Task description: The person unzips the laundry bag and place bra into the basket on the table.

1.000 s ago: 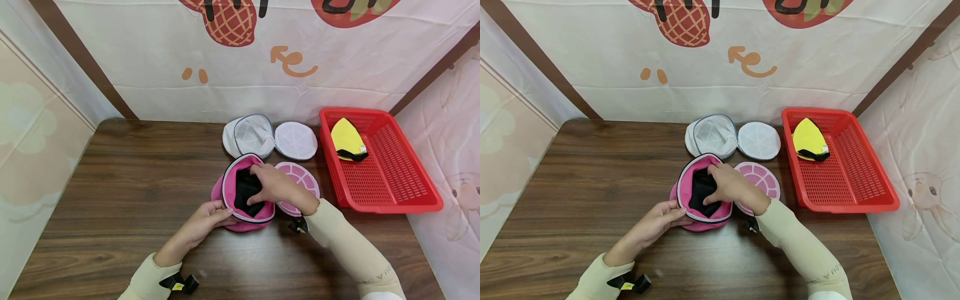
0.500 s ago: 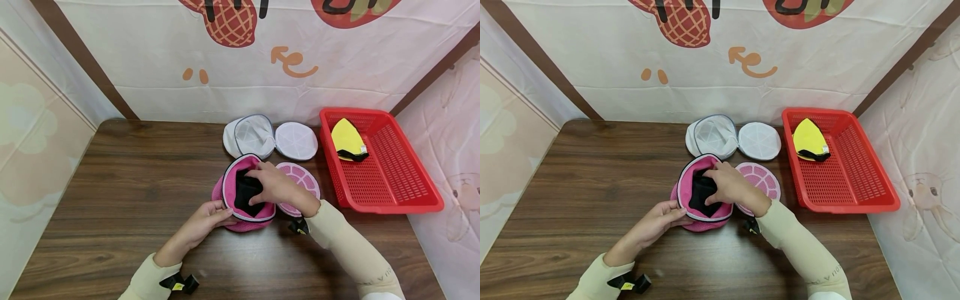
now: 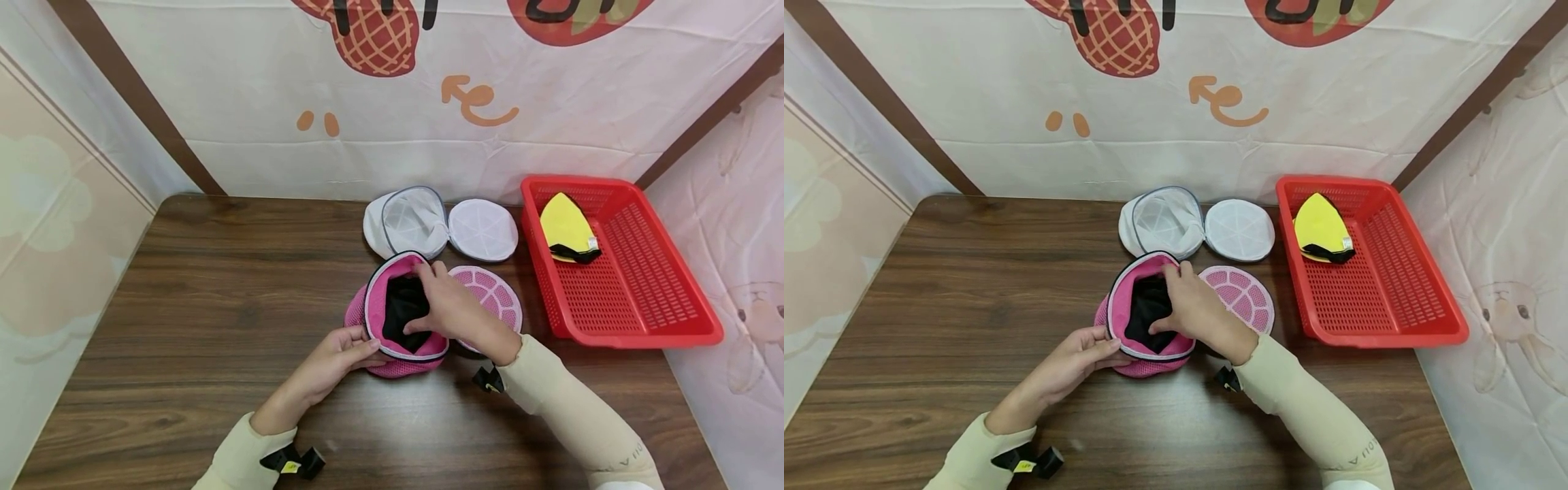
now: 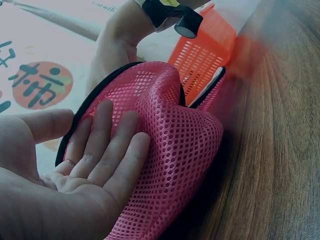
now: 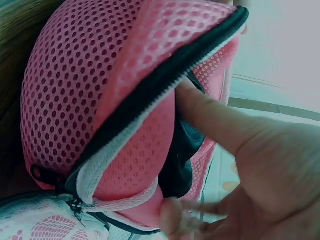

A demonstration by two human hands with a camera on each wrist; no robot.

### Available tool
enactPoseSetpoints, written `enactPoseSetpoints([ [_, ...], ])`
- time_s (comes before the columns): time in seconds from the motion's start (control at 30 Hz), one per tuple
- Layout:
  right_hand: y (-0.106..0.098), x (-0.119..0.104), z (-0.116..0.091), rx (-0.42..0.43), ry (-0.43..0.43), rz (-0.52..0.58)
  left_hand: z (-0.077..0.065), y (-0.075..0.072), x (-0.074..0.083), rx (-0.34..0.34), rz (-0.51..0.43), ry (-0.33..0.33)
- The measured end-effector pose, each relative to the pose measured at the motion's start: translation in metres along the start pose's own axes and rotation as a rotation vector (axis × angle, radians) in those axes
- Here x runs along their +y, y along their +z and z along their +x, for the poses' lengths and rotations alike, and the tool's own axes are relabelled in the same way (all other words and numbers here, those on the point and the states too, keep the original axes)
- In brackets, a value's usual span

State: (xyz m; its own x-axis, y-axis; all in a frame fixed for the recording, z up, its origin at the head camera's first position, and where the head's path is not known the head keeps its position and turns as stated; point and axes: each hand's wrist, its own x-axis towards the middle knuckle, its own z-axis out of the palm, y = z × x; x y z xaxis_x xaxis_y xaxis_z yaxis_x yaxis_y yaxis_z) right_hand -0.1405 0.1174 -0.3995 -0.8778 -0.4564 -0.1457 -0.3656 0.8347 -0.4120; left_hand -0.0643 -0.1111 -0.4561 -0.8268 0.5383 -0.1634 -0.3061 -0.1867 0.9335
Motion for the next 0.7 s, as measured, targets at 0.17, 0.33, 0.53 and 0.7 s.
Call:
enactPoseSetpoints([
  [0.17,0.0014,0.0010,0.0005,-0.001,0.101,-0.012,0.0005,-0.0001,-0.0006,0.008,0.002,-0.005],
  [0.33,0.0032,0.0023,0.0005,-0.026,0.011,-0.002,-0.0001,-0.0005,-0.0002,0.007,0.004,-0.016],
  [0.53,0.0046,0.0021,-0.0008,-0.024,-0.100,0.096,-0.0004,-0.0013,0.0000,0.006,0.010,-0.022],
  [0.7,0.0053,0.0017,0.0007,-0.041,-0.027,0.143,-0.0003,-0.0019,-0.0008,0.008,0.011,-0.022],
])
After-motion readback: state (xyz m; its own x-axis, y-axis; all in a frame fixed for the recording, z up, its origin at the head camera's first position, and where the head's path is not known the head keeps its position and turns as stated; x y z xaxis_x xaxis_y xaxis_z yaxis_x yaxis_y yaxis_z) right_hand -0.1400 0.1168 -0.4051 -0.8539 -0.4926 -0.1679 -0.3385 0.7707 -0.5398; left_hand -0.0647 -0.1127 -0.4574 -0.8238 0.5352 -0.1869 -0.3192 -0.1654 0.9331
